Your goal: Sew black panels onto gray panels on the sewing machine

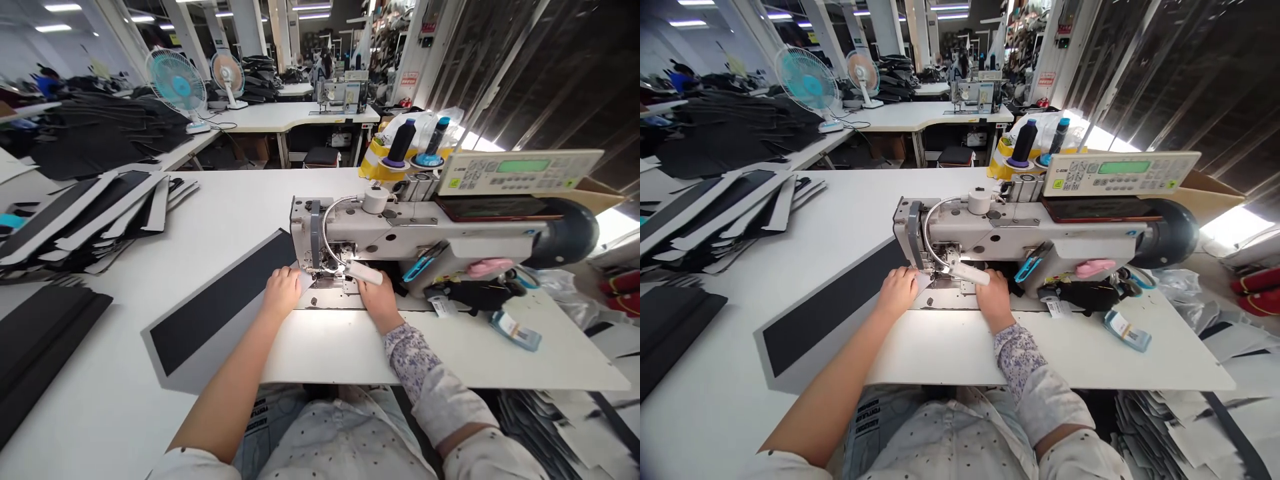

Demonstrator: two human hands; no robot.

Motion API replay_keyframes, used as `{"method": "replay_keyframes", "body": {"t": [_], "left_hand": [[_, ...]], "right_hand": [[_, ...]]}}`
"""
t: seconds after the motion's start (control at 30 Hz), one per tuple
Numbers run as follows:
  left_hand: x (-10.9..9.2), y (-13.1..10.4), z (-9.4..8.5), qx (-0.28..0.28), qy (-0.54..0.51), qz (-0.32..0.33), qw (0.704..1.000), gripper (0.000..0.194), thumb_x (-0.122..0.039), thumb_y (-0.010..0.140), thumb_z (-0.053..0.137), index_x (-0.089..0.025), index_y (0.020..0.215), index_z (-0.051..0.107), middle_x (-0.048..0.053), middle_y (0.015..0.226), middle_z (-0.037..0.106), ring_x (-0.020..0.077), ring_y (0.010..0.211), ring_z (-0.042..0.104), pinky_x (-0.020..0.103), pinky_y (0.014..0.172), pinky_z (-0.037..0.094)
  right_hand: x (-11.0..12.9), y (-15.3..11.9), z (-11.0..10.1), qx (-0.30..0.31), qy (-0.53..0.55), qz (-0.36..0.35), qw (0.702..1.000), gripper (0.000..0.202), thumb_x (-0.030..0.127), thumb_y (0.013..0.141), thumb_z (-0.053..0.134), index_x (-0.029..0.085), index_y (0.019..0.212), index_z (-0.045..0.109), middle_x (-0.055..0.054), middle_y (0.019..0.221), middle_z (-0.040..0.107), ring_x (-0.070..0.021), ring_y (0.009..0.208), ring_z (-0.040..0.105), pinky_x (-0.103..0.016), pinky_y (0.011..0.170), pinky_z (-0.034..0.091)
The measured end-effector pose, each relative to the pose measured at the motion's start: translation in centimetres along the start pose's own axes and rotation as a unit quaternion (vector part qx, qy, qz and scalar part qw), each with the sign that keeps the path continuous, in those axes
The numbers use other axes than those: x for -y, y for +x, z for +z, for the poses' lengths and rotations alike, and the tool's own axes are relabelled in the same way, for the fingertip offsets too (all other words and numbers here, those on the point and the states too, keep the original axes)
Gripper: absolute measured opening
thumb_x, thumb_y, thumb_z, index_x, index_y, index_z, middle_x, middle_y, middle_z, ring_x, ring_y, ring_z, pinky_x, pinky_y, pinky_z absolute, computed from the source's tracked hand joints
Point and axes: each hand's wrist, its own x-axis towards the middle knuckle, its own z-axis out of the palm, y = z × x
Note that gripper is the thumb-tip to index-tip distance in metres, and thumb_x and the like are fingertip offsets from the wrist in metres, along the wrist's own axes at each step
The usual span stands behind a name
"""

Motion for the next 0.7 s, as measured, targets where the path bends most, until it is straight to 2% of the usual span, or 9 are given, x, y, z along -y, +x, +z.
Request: {"method": "replay_keyframes", "body": {"t": [0.17,0.23,0.33,0.43,0.53,0.7], "left_hand": [[-1.2,-3.0,-1.4,0.038,0.031,0.064,0.997,0.045,-0.014,0.089,0.04,-0.029,0.128,0.055,0.009,0.095,0.058,0.0219,0.085,0.052,0.032,0.074,0.043],[-1.8,-4.2,-1.3,0.036,0.047,0.056,0.997,0.047,-0.01,0.088,0.04,-0.031,0.128,0.056,0.009,0.094,0.057,0.0213,0.083,0.051,0.031,0.072,0.042],[-2.6,-5.3,-1.0,0.017,0.053,0.02,0.998,0.045,-0.011,0.088,0.04,-0.032,0.125,0.058,0.009,0.1,0.058,0.022,0.084,0.05,0.033,0.073,0.043],[-3.0,-5.3,-0.6,0.007,0.038,-0.007,0.999,0.042,-0.015,0.09,0.04,-0.031,0.124,0.059,0.009,0.102,0.058,0.0222,0.085,0.051,0.034,0.073,0.043],[-3.1,-4.5,-0.3,-0.003,0.023,-0.023,0.999,0.037,-0.018,0.091,0.041,-0.028,0.121,0.061,0.01,0.103,0.059,0.0228,0.088,0.052,0.035,0.075,0.044],[-3.2,-2.8,0.6,-0.031,0.002,-0.044,0.999,0.032,-0.022,0.092,0.039,-0.025,0.116,0.061,0.01,0.105,0.06,0.0245,0.093,0.053,0.037,0.078,0.044]], "right_hand": [[-0.4,-0.5,0.0,-0.017,0.012,0.067,0.998,0.025,0.018,0.087,0.041,0.012,0.095,0.064,-0.011,0.086,0.065,-0.0234,0.082,0.056,-0.033,0.076,0.042],[-0.4,-0.6,0.2,-0.022,0.005,0.099,0.995,0.024,0.02,0.086,0.043,0.011,0.095,0.063,-0.011,0.081,0.064,-0.0238,0.078,0.057,-0.032,0.071,0.042],[-0.3,-0.7,0.2,-0.016,-0.001,0.094,0.995,0.022,0.023,0.086,0.044,0.012,0.089,0.063,-0.011,0.076,0.064,-0.025,0.078,0.058,-0.033,0.071,0.043],[-0.3,-0.6,0.1,-0.023,0.033,0.072,0.997,0.021,0.024,0.086,0.044,0.015,0.084,0.063,-0.011,0.079,0.064,-0.0247,0.08,0.058,-0.034,0.075,0.044],[-0.3,-0.6,-0.2,-0.03,0.078,0.082,0.993,0.021,0.026,0.086,0.045,0.017,0.084,0.064,-0.01,0.083,0.065,-0.0239,0.08,0.06,-0.034,0.073,0.046],[-0.6,-0.8,-0.1,-0.006,0.119,0.081,0.99,0.027,0.02,0.086,0.041,0.017,0.089,0.067,-0.009,0.081,0.067,-0.0228,0.079,0.063,-0.031,0.07,0.048]]}}
